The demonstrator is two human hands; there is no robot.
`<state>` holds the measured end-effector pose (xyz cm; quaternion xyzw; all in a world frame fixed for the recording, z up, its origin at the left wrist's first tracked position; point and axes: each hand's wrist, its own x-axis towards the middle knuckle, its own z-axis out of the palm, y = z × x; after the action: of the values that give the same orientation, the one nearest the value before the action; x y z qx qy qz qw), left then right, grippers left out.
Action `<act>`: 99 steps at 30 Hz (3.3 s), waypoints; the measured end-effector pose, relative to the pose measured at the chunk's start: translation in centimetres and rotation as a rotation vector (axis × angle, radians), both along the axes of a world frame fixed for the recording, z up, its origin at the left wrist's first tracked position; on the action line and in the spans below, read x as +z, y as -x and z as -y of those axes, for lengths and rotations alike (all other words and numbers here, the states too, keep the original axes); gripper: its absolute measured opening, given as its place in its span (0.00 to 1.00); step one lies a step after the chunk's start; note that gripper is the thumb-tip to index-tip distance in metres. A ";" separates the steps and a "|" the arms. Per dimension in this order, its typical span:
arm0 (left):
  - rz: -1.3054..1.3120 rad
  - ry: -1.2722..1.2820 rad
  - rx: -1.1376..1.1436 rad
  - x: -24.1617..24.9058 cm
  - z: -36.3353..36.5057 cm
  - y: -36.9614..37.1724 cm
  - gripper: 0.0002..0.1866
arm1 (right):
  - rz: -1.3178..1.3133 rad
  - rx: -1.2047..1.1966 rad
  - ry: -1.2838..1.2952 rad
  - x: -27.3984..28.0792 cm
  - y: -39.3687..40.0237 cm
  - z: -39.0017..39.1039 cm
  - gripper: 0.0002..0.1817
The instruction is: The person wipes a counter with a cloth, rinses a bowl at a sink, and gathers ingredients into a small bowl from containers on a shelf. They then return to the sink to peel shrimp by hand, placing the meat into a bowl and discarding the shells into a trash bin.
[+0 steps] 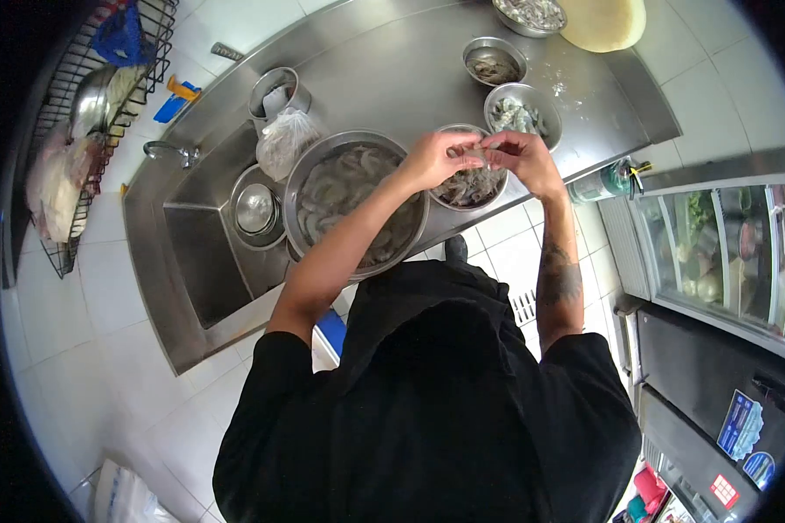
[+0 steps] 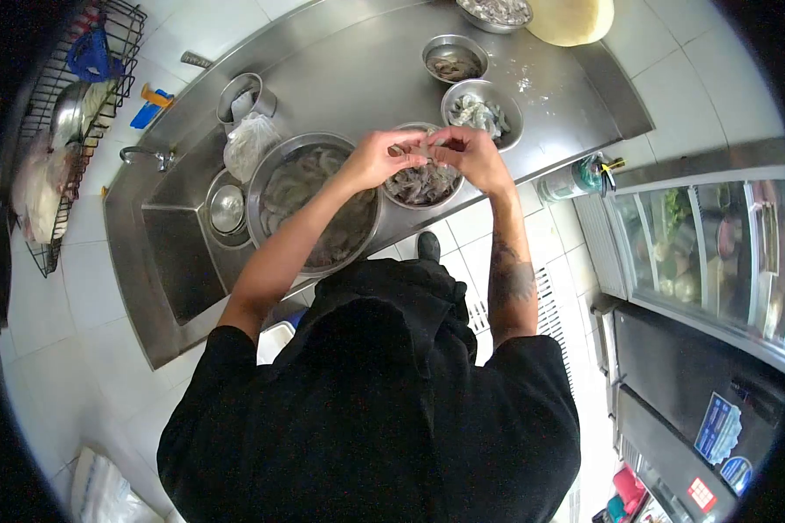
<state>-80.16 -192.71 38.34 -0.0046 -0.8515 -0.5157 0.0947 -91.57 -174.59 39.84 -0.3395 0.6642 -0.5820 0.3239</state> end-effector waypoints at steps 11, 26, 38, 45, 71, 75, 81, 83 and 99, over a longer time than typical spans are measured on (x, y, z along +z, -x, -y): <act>0.334 -0.448 0.293 -5.5 0.1 1.8 0.08 | -0.496 -0.063 -0.065 1.5 -3.7 1.1 0.10; 0.300 0.597 0.638 -9.7 10.1 -13.9 0.15 | -0.609 -0.293 -0.297 -5.0 2.5 -2.9 0.13; 0.201 0.201 0.735 -6.3 10.8 -16.2 0.12 | -0.615 0.196 -0.057 -3.9 -11.9 10.2 0.11; 0.217 -0.705 0.746 -2.2 8.3 -13.9 0.17 | -1.105 -0.032 0.010 -4.1 -15.3 13.0 0.16; -0.212 0.175 0.334 -5.6 5.7 -3.2 0.10 | -1.002 -0.207 -0.552 -5.2 -6.9 4.1 0.18; 0.174 -0.389 0.116 -6.0 6.1 -4.3 0.10 | -1.015 -0.032 -0.053 -5.9 -5.0 4.3 0.22; 0.142 -0.322 0.074 -3.8 6.2 -6.5 0.10 | -1.114 0.042 -0.154 -1.7 -5.0 4.9 0.21; 0.107 -0.207 0.072 -2.8 6.3 -7.1 0.10 | -1.133 0.164 -0.136 -1.3 -4.8 5.4 0.19; 0.129 -0.706 -0.005 3.0 7.3 -10.4 0.06 | -0.418 0.401 0.120 2.1 -6.2 5.9 0.06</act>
<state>-69.74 -199.99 41.30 0.0589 -0.6253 -0.7774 0.0351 -85.34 -180.54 41.91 -0.5948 0.6006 -0.4622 0.2679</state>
